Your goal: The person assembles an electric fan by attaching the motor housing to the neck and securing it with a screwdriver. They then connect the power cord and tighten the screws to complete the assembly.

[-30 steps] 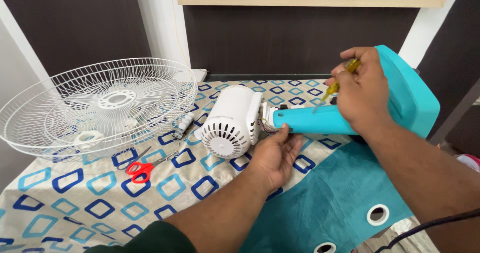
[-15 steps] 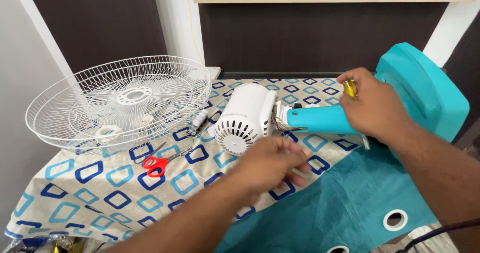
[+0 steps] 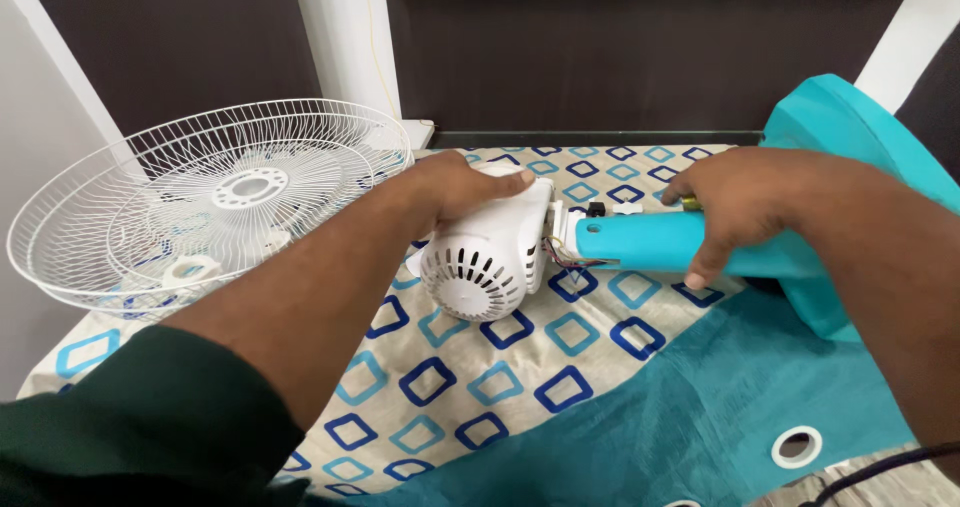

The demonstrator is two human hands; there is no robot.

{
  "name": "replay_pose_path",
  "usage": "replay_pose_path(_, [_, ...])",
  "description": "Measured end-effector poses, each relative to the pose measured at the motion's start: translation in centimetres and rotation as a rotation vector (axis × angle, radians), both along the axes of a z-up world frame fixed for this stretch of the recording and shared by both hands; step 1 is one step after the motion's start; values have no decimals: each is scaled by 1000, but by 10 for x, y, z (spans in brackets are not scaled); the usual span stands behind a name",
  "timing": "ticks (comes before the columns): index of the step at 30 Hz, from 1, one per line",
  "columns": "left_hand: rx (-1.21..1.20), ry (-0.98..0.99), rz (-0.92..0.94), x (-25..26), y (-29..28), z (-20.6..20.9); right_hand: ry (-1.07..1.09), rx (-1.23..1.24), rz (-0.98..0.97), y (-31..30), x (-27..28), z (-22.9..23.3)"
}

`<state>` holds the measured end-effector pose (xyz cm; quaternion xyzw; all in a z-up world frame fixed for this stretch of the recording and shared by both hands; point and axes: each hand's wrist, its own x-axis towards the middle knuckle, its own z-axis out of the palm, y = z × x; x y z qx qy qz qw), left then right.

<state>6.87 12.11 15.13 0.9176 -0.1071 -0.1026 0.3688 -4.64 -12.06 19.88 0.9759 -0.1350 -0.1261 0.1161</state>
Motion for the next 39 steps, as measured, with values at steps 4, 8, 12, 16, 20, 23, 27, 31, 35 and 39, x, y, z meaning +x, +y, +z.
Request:
replay_pose_path(4, [-145, 268, -50, 6, -8, -9, 118, 28, -39, 3, 16, -3])
replay_pose_path(8, [-179, 298, -2, 10, -9, -9, 187, 72, 66, 7, 23, -4])
replay_pose_path(12, [-176, 270, 10, 9, -11, -2, 178, 111, 46, 10, 19, -3])
replay_pose_path(16, [-237, 242, 14, 4, -7, -1, 128, 77, 51, 12, 9, -3])
replay_pose_path(20, [-279, 118, 30, -3, -2, 9, 26, 30, 92, 10, -1, 3])
replay_pose_path(23, [-380, -3, 43, -11, 2, 21, -102, -86, 80, 8, -5, 6])
replay_pose_path(27, [-505, -248, 41, -16, 2, 33, -310, -241, 93, -3, -6, 7])
replay_pose_path(31, [-578, -563, 35, -17, -3, 20, -728, -219, 240, -17, -1, -10])
replay_pose_path(35, [-537, -942, -37, -14, -8, -4, -893, -290, 324, -32, 0, -36])
replay_pose_path(39, [-574, -958, -46, -14, -14, -33, -968, -411, 435, -43, 1, -51])
